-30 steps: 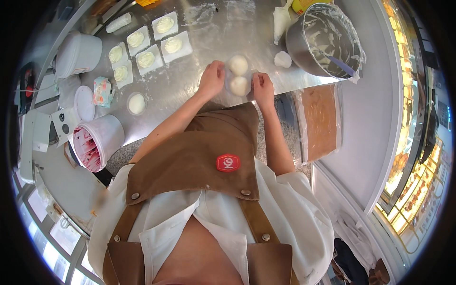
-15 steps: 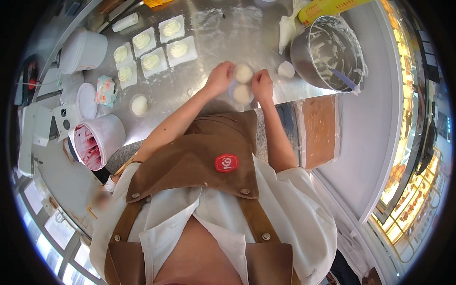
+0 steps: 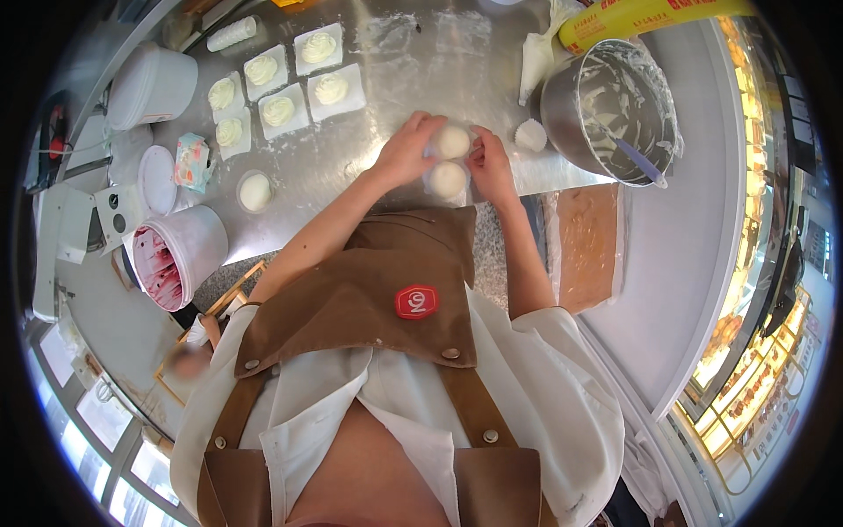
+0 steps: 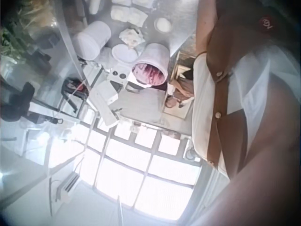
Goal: The person repeatedly picks up small dough balls, places them on square cream portions, and wraps the dough around the cream to form sealed round pastries. The finished pastries are placed into a plastic container on the counter.
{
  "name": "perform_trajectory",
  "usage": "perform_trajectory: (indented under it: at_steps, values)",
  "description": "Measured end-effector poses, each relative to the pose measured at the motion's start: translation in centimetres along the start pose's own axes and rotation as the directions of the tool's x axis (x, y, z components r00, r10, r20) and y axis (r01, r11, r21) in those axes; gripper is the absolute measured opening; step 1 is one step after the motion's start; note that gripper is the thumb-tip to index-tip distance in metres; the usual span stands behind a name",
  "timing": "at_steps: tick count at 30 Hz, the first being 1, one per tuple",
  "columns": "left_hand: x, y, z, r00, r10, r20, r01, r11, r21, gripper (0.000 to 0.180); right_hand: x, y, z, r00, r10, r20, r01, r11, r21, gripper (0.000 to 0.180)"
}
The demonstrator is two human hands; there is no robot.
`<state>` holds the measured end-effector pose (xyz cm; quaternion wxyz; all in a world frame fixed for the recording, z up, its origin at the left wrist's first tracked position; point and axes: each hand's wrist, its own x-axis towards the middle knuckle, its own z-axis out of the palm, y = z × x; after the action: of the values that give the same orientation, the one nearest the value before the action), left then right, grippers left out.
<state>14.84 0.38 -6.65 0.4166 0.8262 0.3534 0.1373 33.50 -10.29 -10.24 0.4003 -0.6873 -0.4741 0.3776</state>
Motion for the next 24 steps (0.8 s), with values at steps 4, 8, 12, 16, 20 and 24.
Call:
perform_trajectory:
  at_steps: [4, 8, 12, 16, 20, 24]
  values:
    - [0.2, -0.1, 0.2, 0.999, 0.029, -0.043, -0.029, 1.0, -0.001, 0.058, 0.6, -2.4, -0.6, 0.996, -0.054, 0.066, 0.064, 0.986, -0.151, 0.066]
    - [0.2, -0.5, 0.5, 0.999, 0.02, -0.038, -0.018, 0.999, 0.033, 0.049, 0.9, -4.1, -1.0, 0.993, -0.052, 0.105, 0.079, 0.961, -0.266, 0.064]
    - [0.3, -0.5, 0.6, 1.0, 0.001, -0.029, 0.0, 0.999, 0.034, 0.044, 1.1, -3.4, -0.8, 0.989, -0.117, 0.095, 0.14, 0.945, -0.295, 0.056]
    - [0.1, -0.7, 0.7, 0.999, -0.006, -0.033, 0.007, 0.999, 0.034, 0.046, 0.8, -2.5, -0.5, 0.992, -0.106, 0.066, 0.12, 0.947, -0.297, 0.052]
    - [-0.2, -0.3, 0.3, 0.999, -0.002, -0.043, 0.003, 1.0, 0.028, 0.05, 0.5, -3.1, -0.5, 0.993, -0.105, 0.061, 0.118, 0.959, -0.259, 0.053]
    - [-0.2, 0.0, 0.2, 1.0, -0.001, -0.026, 0.002, 0.999, 0.034, 0.051, 0.6, -3.1, -0.7, 0.993, -0.08, 0.088, 0.103, 0.947, -0.303, 0.055]
